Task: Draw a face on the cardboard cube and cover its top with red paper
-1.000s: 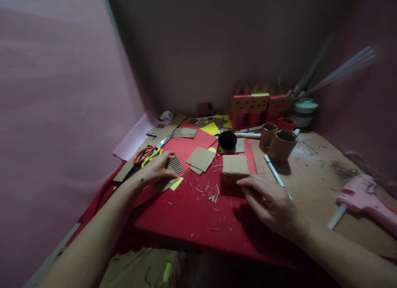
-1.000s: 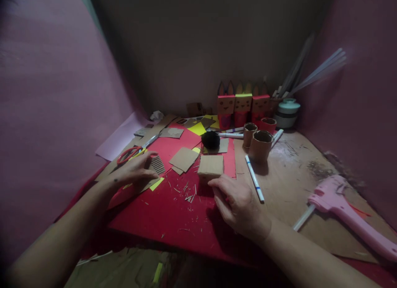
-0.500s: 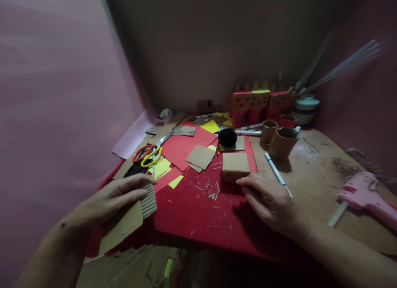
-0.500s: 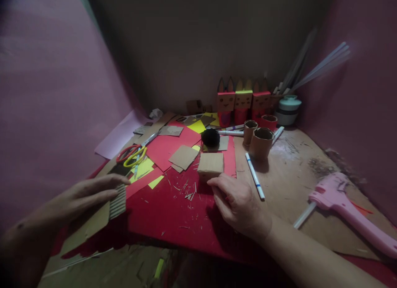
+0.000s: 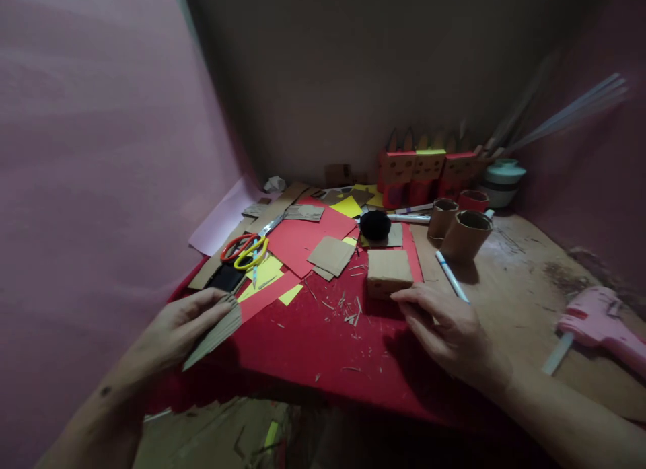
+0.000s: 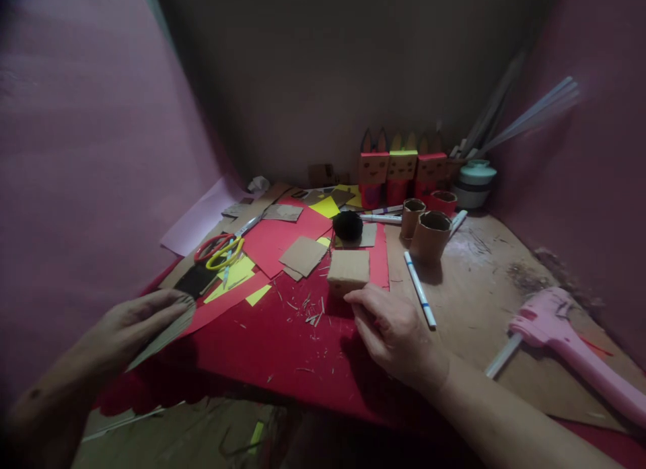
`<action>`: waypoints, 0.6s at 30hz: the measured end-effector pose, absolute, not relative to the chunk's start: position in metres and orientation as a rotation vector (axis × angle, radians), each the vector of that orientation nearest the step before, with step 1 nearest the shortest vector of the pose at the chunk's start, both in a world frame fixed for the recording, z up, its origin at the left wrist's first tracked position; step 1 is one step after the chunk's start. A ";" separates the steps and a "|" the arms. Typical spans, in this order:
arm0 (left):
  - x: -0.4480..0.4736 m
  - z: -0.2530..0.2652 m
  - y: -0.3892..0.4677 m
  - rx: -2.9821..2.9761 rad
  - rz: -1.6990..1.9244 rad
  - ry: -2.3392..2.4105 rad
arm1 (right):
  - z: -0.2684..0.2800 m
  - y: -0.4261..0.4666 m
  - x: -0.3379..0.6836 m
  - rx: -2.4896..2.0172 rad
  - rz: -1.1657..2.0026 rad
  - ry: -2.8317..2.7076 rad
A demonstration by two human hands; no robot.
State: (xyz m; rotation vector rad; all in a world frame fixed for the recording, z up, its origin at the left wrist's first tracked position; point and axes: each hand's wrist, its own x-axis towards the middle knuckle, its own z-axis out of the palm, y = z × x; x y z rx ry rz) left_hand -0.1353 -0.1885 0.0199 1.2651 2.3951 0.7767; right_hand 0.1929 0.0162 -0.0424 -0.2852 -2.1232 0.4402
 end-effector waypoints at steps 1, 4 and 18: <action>-0.130 0.020 -0.174 1.288 0.774 2.375 | -0.043 0.017 0.193 -0.290 0.432 -2.119; -0.120 0.016 -0.135 1.394 0.747 2.289 | -0.044 0.019 0.192 -0.289 0.406 -2.115; -0.142 0.024 -0.103 1.452 0.662 2.313 | -0.043 0.015 0.194 -0.282 0.451 -2.141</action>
